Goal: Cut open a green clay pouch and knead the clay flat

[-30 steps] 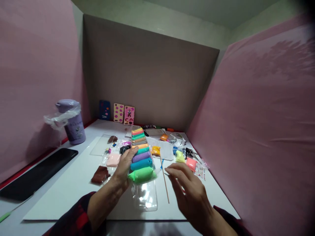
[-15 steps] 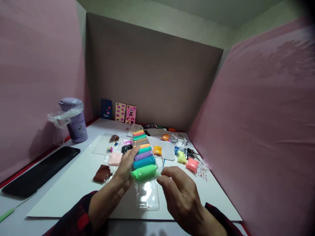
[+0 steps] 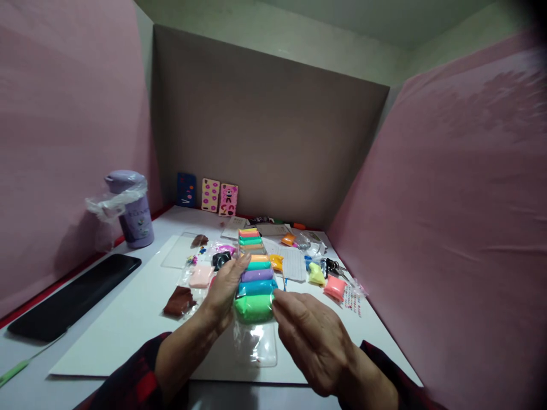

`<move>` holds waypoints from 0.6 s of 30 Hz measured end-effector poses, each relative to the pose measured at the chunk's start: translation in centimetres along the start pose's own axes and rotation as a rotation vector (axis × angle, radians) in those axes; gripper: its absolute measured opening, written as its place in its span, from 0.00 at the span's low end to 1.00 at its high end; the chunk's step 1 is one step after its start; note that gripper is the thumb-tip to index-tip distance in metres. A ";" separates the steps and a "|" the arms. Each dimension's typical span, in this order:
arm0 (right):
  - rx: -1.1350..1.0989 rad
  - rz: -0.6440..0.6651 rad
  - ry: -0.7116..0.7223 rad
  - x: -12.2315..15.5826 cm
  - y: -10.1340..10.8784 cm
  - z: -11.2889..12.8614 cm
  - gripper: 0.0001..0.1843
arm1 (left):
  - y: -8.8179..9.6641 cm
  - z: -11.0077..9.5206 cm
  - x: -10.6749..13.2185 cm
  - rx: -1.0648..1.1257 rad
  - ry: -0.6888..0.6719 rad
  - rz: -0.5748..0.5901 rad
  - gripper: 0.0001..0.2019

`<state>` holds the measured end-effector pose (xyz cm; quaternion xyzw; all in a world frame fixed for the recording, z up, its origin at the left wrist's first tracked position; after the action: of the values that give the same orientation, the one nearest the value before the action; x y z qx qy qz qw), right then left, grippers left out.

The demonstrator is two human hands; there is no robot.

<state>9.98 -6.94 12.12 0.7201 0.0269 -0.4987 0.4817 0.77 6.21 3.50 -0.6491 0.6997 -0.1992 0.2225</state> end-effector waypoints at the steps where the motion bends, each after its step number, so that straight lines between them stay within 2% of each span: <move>1: -0.035 0.008 -0.061 -0.1 -0.1 -0.4 0.15 | 0.0 0.0 0.0 -0.010 -0.005 0.000 0.18; 5: -0.160 -0.019 -0.305 -0.4 -0.6 -1.9 0.10 | 0.2 -0.3 -0.3 -0.037 -0.063 -0.005 0.15; 13: -0.367 -0.042 -0.521 -0.7 -0.8 -3.5 0.08 | -0.2 -0.1 -0.6 -0.048 -0.073 0.086 0.23; 18: -0.649 -0.069 -0.869 0.7 -2.5 -5.9 0.06 | -0.1 -0.5 -0.6 -0.075 -0.114 0.088 0.28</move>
<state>13.10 -1.67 10.18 0.2604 0.0013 -0.7321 0.6295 0.59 6.79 4.02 -0.6357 0.7209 -0.1255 0.2458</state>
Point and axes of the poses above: each hand's wrist, its own x-axis away from the middle knuckle, its own y-axis out of the back of the hand, z = x × y, the point moved 8 cm from there along -x, towards the middle knuckle, and after that the axes turned 15 degrees about -y, right-handed, at the moved point
